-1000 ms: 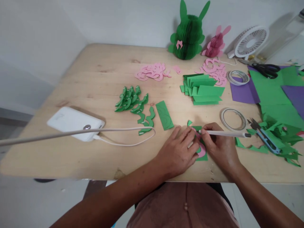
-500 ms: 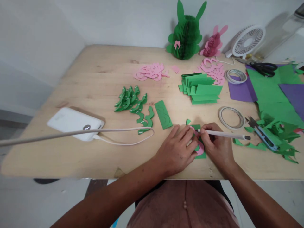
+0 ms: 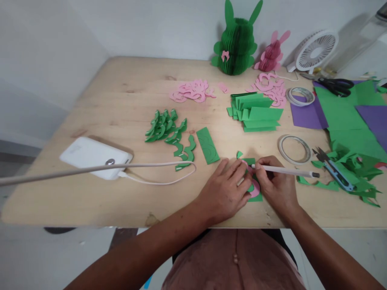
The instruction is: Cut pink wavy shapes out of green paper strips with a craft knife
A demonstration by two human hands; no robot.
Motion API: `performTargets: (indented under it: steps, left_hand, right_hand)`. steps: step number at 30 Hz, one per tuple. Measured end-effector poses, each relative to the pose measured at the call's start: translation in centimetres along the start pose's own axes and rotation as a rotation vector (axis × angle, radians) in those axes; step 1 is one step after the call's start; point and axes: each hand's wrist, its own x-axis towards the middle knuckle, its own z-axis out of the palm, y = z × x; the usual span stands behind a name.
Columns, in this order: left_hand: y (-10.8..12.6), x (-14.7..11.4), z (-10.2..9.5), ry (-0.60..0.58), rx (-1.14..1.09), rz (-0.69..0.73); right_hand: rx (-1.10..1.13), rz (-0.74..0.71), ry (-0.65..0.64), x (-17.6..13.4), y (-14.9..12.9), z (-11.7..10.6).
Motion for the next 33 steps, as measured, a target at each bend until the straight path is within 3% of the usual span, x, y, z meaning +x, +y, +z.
performTargets:
  steps: [7, 14, 33]
  left_hand:
    - [-0.01, 0.06, -0.03, 0.0, -0.003, 0.004]
    - [0.02, 0.05, -0.04, 0.001, -0.002, -0.001]
    - [-0.02, 0.05, 0.07, 0.005, 0.02, 0.008]
  right_hand:
    - [0.051, 0.044, -0.012, -0.18, 0.02, 0.12]
    - [0.046, 0.031, 0.055, 0.04, 0.11, 0.02]
    - [0.056, 0.024, 0.022, -0.05, 0.2, 0.18]
